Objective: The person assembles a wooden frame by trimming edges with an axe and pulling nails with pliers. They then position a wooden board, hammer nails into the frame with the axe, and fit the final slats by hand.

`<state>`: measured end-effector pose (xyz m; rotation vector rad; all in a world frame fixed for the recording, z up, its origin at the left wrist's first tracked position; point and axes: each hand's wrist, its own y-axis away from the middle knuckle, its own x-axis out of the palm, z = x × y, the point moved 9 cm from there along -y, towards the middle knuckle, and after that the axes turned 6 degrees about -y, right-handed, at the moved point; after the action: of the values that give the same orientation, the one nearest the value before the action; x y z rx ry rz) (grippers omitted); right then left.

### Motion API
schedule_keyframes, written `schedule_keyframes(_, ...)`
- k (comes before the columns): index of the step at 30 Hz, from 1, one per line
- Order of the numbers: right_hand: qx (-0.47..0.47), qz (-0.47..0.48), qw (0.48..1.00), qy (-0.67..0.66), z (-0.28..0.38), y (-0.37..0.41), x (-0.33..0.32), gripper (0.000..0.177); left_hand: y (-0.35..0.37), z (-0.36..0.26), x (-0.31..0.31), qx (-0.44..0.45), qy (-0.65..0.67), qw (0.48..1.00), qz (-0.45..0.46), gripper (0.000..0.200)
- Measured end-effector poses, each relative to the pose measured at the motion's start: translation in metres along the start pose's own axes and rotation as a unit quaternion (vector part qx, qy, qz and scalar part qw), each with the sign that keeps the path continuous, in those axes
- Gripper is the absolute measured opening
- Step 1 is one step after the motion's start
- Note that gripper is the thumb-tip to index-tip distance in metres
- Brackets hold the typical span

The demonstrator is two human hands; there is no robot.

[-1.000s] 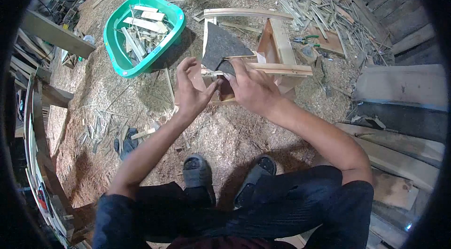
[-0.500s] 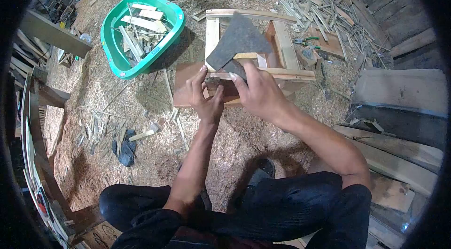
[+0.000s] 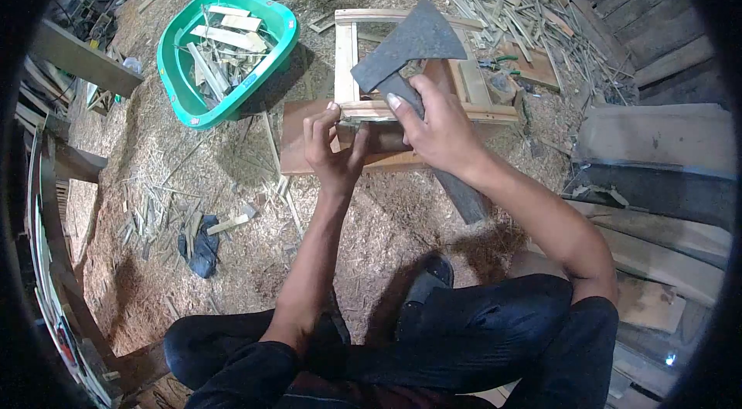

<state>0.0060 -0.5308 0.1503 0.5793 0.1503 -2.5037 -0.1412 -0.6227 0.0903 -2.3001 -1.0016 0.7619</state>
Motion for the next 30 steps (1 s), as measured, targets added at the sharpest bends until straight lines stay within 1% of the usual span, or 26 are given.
schedule_keyframes(2, -0.054, -0.012, 0.993, 0.104, 0.015, 0.002, -0.002, 0.032, -0.001, -0.002, -0.001, 0.014, -0.010, 1.000, 0.000, 0.048)
schedule_keyframes(5, -0.088, 0.017, 0.988, 0.129, 0.041, 0.003, 0.000, 0.034, -0.001, -0.002, 0.000, 0.020, -0.001, 1.000, 0.000, 0.048)
schedule_keyframes(8, -0.133, 0.040, 0.974, 0.181, 0.053, 0.006, 0.007, 0.036, -0.003, -0.004, -0.001, 0.037, -0.006, 0.999, -0.001, 0.048)
schedule_keyframes(11, -0.219, 0.011, 0.942, 0.254, 0.047, 0.009, 0.015, 0.037, -0.002, -0.002, -0.001, 0.025, 0.012, 1.000, -0.008, 0.048)
schedule_keyframes(14, -0.105, 0.047, 0.968, 0.223, 0.045, 0.006, 0.016, 0.037, -0.001, 0.000, 0.001, 0.011, 0.008, 1.000, 0.002, 0.048)
schedule_keyframes(17, -0.122, 0.045, 0.962, 0.240, 0.052, 0.007, 0.014, 0.036, -0.003, -0.002, 0.001, 0.030, 0.010, 0.999, -0.009, 0.049)
schedule_keyframes(20, -0.204, -0.002, 0.947, 0.248, 0.062, 0.013, 0.011, 0.035, -0.004, -0.003, 0.001, 0.021, -0.007, 1.000, 0.011, 0.051)
schedule_keyframes(23, -0.204, 0.012, 0.946, 0.252, 0.064, 0.015, 0.015, 0.036, -0.009, -0.011, -0.004, 0.039, -0.019, 0.999, 0.021, 0.052)
schedule_keyframes(26, -0.183, 0.034, 0.940, 0.285, 0.060, 0.015, 0.020, 0.037, -0.011, -0.014, -0.007, 0.049, -0.026, 0.998, 0.000, 0.052)
schedule_keyframes(29, -0.153, 0.042, 0.952, 0.261, 0.061, 0.010, 0.018, 0.038, -0.009, -0.010, -0.004, 0.057, -0.003, 0.998, 0.005, 0.052)
schedule_keyframes(30, -0.176, 0.029, 0.945, 0.274, 0.062, 0.012, 0.019, 0.038, -0.008, -0.009, -0.004, 0.057, -0.003, 0.998, 0.003, 0.052)
